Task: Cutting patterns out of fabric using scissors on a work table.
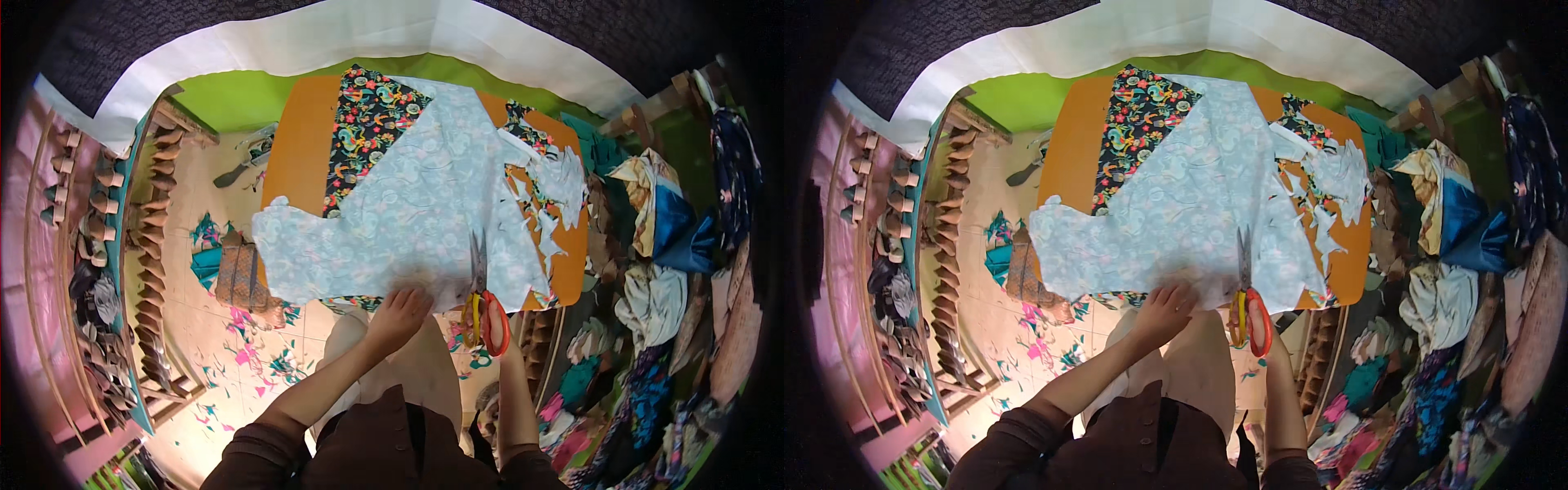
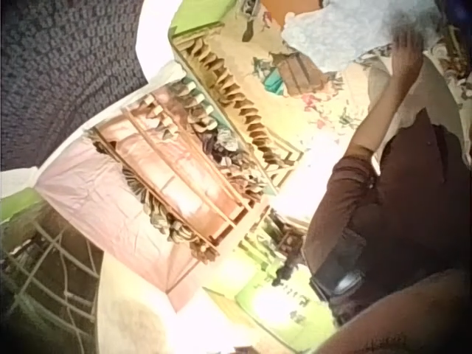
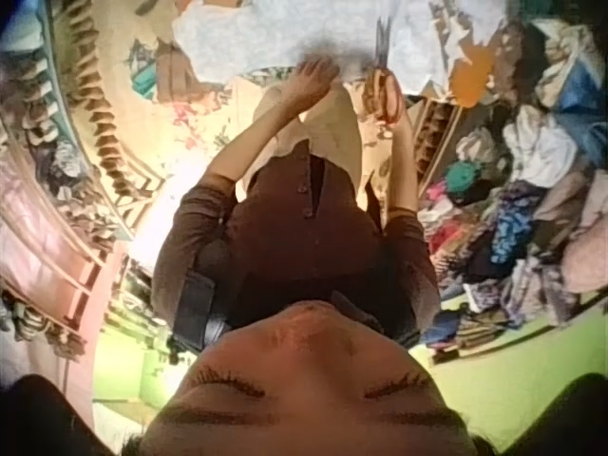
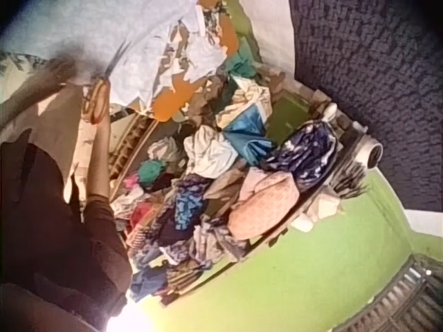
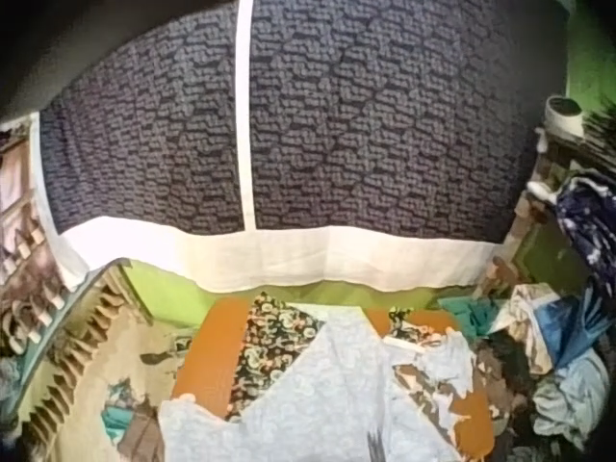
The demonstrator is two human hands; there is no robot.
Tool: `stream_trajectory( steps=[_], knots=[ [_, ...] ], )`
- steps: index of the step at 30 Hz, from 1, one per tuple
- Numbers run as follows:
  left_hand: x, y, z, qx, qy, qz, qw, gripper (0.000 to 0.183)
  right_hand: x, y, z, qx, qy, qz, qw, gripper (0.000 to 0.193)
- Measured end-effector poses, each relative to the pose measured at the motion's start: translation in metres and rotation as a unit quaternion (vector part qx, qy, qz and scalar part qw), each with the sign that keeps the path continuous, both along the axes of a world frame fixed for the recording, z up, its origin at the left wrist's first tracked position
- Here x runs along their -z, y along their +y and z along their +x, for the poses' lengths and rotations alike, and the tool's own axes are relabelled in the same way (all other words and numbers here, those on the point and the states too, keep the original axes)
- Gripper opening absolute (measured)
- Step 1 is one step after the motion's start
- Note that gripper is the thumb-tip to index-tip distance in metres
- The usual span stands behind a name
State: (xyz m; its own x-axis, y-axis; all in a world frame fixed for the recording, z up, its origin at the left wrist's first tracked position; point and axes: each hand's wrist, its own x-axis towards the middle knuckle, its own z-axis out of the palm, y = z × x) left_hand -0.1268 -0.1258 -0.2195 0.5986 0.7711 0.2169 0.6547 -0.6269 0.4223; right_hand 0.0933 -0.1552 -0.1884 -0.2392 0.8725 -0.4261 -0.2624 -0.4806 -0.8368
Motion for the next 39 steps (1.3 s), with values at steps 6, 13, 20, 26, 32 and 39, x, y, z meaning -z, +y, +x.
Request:
stream_trajectory(
  steps=[6,13,20,26,32,39],
  knots=[
    [-0.002,-0.002,0.032,-0.069,0.066,0.037,0.995,0.04,-0.048,0.029,0.029,-0.066,-0.101,-0.091,0.989,0.039],
    [-0.012,-0.011,0.049,-0.075,0.033,-0.023,0.996,0.034,-0.025,0.027,0.082,-0.124,0.002,-0.098,0.987,0.041],
    [-0.021,-0.016,0.053,-0.153,-0.008,-0.107,0.982,0.024,-0.021,0.027,0.096,-0.183,-0.022,-0.061,0.981,0.041],
    [-0.039,-0.015,0.039,-0.205,-0.028,-0.048,0.977,0.027,-0.012,0.021,0.105,-0.172,0.007,-0.115,0.978,0.043],
    [-0.047,-0.017,0.033,-0.276,0.037,0.003,0.96,0.029,-0.015,0.022,0.102,-0.142,-0.03,-0.111,0.983,0.045],
    [-0.046,-0.012,0.044,-0.268,0.05,0.012,0.962,0.03,-0.002,0.014,0.103,-0.168,0.015,-0.117,0.979,0.039]
  ],
)
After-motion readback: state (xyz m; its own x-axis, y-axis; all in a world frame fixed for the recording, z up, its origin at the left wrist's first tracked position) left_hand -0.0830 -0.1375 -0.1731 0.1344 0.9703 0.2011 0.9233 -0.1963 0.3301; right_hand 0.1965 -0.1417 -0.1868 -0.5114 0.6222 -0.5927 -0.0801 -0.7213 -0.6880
